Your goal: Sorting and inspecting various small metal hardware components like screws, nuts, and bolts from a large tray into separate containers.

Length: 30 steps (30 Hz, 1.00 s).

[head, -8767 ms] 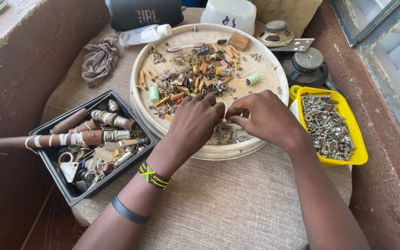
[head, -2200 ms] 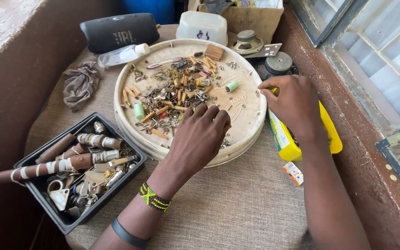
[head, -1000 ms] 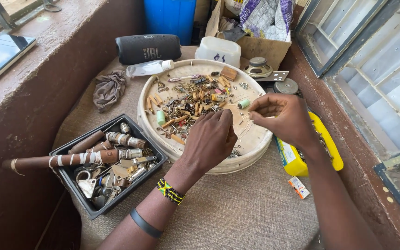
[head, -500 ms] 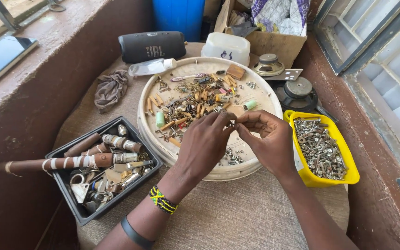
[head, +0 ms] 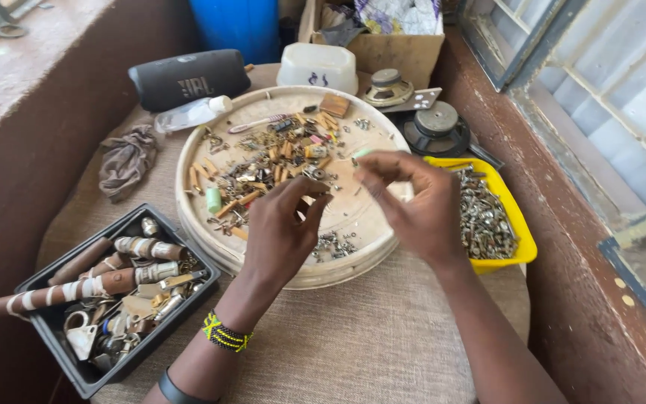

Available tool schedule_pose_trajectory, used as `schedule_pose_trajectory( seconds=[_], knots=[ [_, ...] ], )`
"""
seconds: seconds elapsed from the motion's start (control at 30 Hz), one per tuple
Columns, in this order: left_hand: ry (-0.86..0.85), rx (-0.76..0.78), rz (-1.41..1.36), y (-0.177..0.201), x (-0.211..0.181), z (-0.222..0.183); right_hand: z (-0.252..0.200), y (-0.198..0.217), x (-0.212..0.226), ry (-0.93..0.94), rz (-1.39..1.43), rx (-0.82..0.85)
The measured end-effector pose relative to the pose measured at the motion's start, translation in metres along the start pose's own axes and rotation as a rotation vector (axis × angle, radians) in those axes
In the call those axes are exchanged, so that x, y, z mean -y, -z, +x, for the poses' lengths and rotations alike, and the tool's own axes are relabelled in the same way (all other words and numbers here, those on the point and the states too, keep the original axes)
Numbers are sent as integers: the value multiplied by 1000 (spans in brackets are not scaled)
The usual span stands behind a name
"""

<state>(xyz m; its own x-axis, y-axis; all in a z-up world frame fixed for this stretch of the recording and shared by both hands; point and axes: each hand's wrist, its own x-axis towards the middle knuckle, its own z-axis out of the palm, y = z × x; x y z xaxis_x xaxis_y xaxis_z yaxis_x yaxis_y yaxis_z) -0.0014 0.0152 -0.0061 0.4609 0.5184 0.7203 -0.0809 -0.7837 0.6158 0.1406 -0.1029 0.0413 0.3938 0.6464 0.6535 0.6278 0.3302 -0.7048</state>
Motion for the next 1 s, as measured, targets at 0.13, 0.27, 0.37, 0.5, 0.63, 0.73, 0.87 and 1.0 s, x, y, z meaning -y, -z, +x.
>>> schedule_pose_trajectory(
  seconds=[0.13, 0.27, 0.37, 0.5, 0.63, 0.73, 0.87, 1.0],
  knots=[
    [-22, 25, 86, 0, -4, -1, 5, 41, -1, 99, -261, -134],
    [-64, 39, 134, -3, -4, -2, 5, 82, -22, -5, -503, -172],
    [-61, 49, 152, -4, -3, -1, 6, 89, -34, -92, -563, -138],
    [-58, 44, 146, -4, -5, -1, 6, 80, -25, -64, -606, -157],
    [-41, 17, 44, -6, -4, -2, 7, 51, -9, 28, -463, -15],
    [-4, 11, -52, -9, 3, -5, 3, 23, 2, 83, -360, 208],
    [44, 6, -137, -14, 10, -6, 0, 4, -4, 110, -314, 307],
    [50, 4, -159, -15, 9, -7, 2, 2, 1, 117, -293, 264]
  ],
)
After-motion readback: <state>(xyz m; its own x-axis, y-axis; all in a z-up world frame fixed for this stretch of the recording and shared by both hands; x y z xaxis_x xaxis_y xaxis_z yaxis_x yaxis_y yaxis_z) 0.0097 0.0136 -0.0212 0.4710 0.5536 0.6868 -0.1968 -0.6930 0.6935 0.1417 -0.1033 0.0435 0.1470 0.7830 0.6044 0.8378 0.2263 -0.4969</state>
